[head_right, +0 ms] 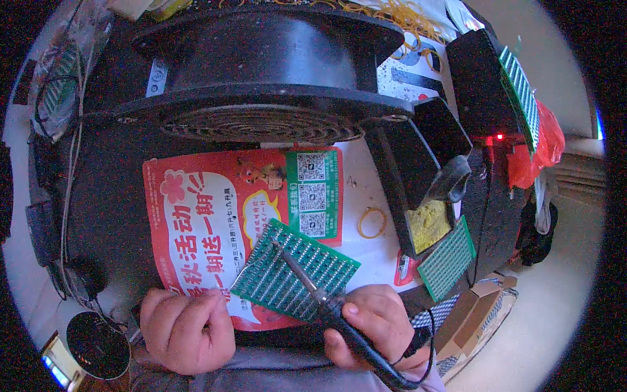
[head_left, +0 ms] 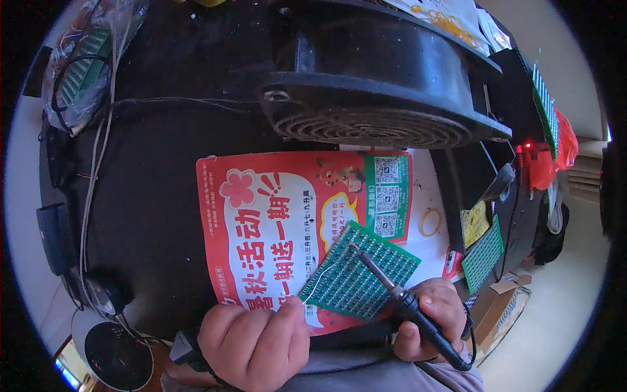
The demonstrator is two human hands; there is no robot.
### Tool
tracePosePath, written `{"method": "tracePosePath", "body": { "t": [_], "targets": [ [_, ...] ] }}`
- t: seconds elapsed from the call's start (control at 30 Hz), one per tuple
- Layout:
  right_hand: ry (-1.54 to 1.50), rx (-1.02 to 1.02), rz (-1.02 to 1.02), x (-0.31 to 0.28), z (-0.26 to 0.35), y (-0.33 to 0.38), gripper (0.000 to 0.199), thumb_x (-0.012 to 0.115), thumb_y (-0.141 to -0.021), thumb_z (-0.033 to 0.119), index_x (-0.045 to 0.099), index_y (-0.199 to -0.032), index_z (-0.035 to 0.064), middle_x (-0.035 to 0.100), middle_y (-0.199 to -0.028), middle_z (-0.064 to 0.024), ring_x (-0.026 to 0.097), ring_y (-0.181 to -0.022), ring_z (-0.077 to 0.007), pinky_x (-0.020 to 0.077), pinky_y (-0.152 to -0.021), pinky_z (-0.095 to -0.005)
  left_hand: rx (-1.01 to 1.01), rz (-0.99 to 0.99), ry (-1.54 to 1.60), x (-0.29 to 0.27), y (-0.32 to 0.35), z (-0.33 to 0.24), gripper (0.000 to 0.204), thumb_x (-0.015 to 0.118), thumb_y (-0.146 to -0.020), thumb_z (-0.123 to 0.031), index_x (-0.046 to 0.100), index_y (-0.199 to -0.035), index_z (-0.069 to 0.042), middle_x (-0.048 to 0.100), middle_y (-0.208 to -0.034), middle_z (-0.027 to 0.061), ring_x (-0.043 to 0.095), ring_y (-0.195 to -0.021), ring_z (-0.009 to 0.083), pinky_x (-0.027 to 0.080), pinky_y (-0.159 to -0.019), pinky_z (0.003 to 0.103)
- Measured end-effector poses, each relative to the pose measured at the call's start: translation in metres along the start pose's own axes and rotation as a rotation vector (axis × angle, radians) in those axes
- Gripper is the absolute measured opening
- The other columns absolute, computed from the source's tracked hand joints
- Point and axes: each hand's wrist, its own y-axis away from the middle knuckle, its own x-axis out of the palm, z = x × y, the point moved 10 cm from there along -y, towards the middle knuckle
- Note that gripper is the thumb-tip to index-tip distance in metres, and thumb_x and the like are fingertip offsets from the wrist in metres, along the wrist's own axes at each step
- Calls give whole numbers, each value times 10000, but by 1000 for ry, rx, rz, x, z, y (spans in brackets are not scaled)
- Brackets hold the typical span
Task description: Soldering electronic components onto a printed circuit board.
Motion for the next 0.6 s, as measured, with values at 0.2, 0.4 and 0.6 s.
{"method": "tracePosePath", "body": {
  "t": [0.2, 0.4, 0.6],
  "targets": [
    [-14, -27, -54, -3, 2, 2, 479, 732, -702, 123, 517, -1113, 1, 600, -851, -122, 589, -701, -255, 479, -639, -353, 1, -5, -1, 0, 1, 0, 171, 709, -649, -13, 674, -813, -46, 533, -640, 17, 482, -509, 190, 404, -502, 330],
    [-4, -9, -52, -3, 3, 0, 466, 736, -698, 123, 530, -1099, 2, 600, -870, -123, 588, -711, -253, 483, -626, -346, -5, 10, -3, 1, 1, 0, 172, 721, -649, -23, 676, -813, -43, 530, -648, 19, 487, -521, 194, 403, -498, 327],
    [-17, -14, -51, -3, 3, 1, 472, 734, -699, 122, 530, -1105, -6, 599, -873, -128, 591, -714, -256, 487, -628, -345, -11, -4, -11, 1, 0, 0, 166, 726, -644, -26, 681, -803, -45, 519, -629, 17, 477, -507, 196, 401, -492, 325]
  ]
}}
